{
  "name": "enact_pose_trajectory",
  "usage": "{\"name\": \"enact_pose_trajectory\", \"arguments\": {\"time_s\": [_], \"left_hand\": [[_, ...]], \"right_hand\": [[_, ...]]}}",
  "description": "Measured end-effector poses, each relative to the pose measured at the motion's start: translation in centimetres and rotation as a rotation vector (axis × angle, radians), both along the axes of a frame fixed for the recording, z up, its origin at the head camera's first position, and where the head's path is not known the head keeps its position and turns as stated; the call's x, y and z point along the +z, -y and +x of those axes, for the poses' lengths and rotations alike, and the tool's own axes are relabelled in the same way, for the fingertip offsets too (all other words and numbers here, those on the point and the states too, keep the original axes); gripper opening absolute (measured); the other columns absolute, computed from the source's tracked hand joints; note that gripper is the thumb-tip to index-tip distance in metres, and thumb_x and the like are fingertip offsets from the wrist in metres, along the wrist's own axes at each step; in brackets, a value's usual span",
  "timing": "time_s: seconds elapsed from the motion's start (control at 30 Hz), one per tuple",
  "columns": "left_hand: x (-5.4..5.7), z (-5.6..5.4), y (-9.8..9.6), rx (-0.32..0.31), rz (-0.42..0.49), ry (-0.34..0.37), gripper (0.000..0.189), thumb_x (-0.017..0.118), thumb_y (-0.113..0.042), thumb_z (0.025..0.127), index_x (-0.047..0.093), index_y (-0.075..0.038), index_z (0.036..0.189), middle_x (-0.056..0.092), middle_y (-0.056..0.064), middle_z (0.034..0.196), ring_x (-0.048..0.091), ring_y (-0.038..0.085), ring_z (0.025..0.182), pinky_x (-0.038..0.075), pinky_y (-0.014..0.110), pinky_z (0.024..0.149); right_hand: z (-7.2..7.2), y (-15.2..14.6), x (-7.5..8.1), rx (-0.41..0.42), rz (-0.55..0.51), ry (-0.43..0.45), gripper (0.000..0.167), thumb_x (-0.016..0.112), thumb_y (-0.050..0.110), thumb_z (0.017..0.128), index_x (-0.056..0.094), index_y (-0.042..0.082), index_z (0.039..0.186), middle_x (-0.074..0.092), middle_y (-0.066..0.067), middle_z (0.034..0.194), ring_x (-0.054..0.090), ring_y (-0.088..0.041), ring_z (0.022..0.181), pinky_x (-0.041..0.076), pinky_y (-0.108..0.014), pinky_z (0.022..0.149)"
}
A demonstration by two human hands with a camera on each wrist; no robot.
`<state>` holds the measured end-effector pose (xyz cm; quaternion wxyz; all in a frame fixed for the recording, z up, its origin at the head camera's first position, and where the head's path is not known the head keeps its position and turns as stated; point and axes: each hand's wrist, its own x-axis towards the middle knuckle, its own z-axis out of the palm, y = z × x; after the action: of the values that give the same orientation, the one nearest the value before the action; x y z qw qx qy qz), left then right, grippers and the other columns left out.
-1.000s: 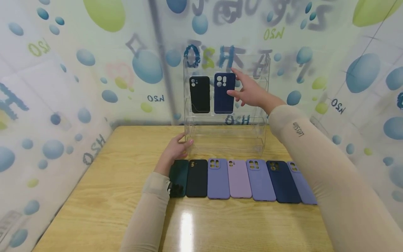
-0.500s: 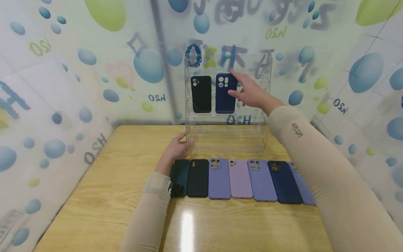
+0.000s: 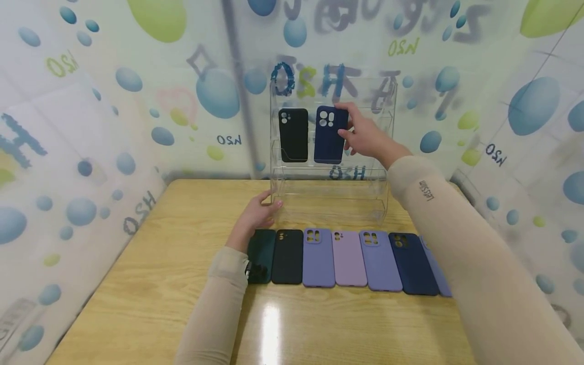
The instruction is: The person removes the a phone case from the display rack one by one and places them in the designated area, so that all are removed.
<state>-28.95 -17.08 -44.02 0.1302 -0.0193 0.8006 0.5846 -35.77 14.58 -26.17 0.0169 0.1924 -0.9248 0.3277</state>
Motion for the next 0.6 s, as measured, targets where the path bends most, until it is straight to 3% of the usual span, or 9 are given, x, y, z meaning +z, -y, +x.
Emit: {"name": "enact_pose_trajectory", "arguments": {"time_s": [0.13, 0.27, 0.43, 0.6], "left_hand": [[0.0, -0.1, 0.1, 0.004, 0.008, 0.004, 0.067, 0.066, -0.038, 0.107, 0.037, -0.031, 0.167, 0.051, 0.022, 0.161, 0.061, 0.036, 0.139, 0.063, 0.039, 0.092], [-0.2, -0.2, 0.0, 0.009, 0.012, 0.004, 0.066, 0.066, -0.037, 0.107, 0.038, -0.03, 0.167, 0.054, 0.021, 0.16, 0.065, 0.03, 0.129, 0.063, 0.033, 0.084], [-0.3, -0.4, 0.0, 0.012, 0.026, 0.0, 0.067, 0.066, -0.036, 0.107, 0.037, -0.028, 0.167, 0.058, 0.021, 0.155, 0.064, 0.023, 0.11, 0.059, 0.028, 0.074], [-0.1, -0.4, -0.1, 0.011, 0.023, 0.002, 0.067, 0.065, -0.035, 0.107, 0.036, -0.028, 0.168, 0.059, 0.021, 0.154, 0.064, 0.024, 0.111, 0.058, 0.028, 0.074]], "right_hand": [[-0.1, 0.5, -0.3, -0.021, -0.069, 0.008, 0.06, 0.046, 0.016, 0.114, 0.019, 0.03, 0.166, 0.068, -0.026, 0.123, 0.072, -0.039, 0.084, 0.061, -0.034, 0.066], [-0.3, 0.9, -0.6, -0.056, -0.103, 0.001, 0.057, 0.045, 0.012, 0.114, 0.022, 0.029, 0.164, 0.068, -0.025, 0.12, 0.067, -0.031, 0.073, 0.06, -0.032, 0.062], [-0.6, 1.2, -0.9, -0.085, -0.092, 0.001, 0.056, 0.043, 0.013, 0.115, 0.02, 0.031, 0.163, 0.065, -0.024, 0.127, 0.064, -0.03, 0.072, 0.058, -0.035, 0.065], [-0.7, 1.3, -1.2, -0.11, -0.073, -0.005, 0.057, 0.041, 0.014, 0.115, 0.017, 0.033, 0.163, 0.063, -0.024, 0.133, 0.065, -0.033, 0.072, 0.057, -0.038, 0.068]]}}
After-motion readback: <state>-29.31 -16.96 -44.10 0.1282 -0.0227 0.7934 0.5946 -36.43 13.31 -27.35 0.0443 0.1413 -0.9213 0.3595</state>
